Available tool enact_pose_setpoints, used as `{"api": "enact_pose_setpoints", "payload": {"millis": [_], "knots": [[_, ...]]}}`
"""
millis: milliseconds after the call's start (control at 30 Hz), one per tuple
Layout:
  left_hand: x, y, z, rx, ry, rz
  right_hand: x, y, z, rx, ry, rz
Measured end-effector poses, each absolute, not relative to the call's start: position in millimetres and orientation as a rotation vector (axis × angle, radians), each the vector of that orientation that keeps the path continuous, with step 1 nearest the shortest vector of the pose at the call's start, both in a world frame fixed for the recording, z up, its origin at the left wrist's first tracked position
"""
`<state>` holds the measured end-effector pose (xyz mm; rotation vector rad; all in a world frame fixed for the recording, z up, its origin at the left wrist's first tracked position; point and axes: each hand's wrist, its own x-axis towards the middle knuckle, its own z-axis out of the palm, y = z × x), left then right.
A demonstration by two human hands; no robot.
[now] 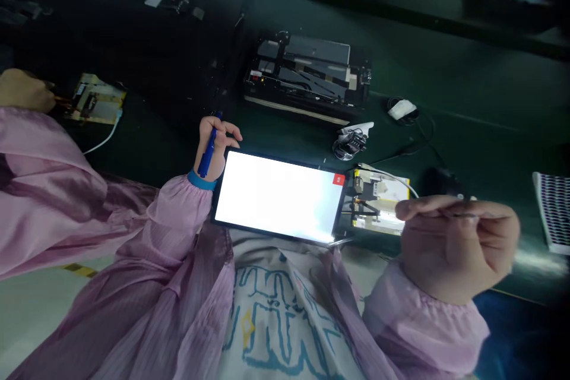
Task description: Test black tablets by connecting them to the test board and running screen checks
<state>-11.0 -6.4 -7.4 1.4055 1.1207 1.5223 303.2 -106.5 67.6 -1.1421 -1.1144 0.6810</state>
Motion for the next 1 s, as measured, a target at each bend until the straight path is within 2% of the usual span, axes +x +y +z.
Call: {"api": "enact_pose_setpoints", "payload": {"millis": [133, 233, 433, 633, 1000], "knots": [[-10, -6, -8, 1.422, 1.171, 1.51, 299, -113, 71, -1.135, -1.11, 0.587], [-10, -6, -8, 1.439, 1.224, 1.467, 294, -121, 69, -1.037, -1.127, 0.639], [-12, -7, -1, 1.587, 1.14, 1.386, 277, -145, 57, -0.937, -1.344, 0.925], [-14, -7, 7, 1.717, 1.055, 1.182, 242, -155, 52, -0.604, -1.857, 1.209], [-17, 0, 8, 1.71, 1.022, 1.167, 214, -151, 61, -0.37, -2.26, 1.141]]}}
